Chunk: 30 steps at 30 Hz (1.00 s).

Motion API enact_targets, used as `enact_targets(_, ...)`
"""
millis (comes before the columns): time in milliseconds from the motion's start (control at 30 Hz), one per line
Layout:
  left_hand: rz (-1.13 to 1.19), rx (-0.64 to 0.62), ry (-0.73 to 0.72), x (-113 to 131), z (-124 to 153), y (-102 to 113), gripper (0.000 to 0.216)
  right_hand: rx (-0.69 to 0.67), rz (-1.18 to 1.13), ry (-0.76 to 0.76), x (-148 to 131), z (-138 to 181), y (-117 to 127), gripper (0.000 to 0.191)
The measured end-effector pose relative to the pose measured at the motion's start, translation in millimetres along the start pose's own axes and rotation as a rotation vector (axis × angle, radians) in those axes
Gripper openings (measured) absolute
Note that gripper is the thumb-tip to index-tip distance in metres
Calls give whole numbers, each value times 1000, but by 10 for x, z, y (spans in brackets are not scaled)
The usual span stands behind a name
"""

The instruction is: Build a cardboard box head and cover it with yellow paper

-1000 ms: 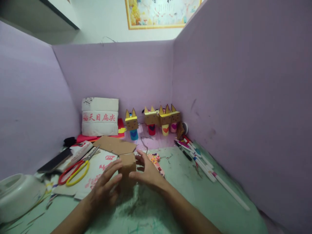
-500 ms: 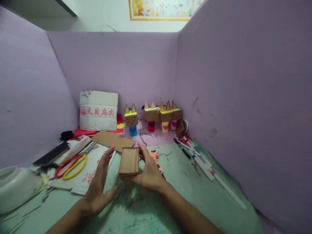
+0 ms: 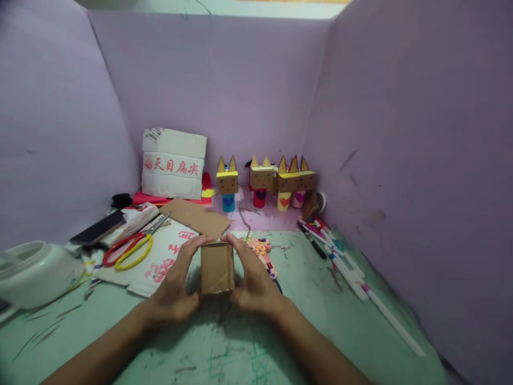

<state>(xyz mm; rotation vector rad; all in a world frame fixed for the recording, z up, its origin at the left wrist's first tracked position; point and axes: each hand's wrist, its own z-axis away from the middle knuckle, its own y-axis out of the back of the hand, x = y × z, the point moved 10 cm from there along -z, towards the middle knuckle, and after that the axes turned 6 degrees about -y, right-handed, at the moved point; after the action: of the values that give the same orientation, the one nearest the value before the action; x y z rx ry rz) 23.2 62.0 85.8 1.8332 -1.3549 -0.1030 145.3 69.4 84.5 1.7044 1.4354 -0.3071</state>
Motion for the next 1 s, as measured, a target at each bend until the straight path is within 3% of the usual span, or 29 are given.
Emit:
enact_targets(333, -23, 47, -38, 36, -26, 33, 85, -71, 83, 2, -10, 31, -62, 95)
enact_targets(533, 21, -22, 66, -42, -16, -49, 89, -28, 88, -93, 67, 41, 2, 91)
enact_targets(700, 14, 37, 111, -74, -30, -20, 81, -31, 50, -129, 122, 28, -2, 92)
enact_targets(900, 96, -8, 318, -284, 17, -170, 84, -98, -11, -253, 297, 16, -62, 100)
enact_targets(1000, 28, -12, 319, -314, 24, -214, 81, -134, -33, -301, 382, 33, -131, 107)
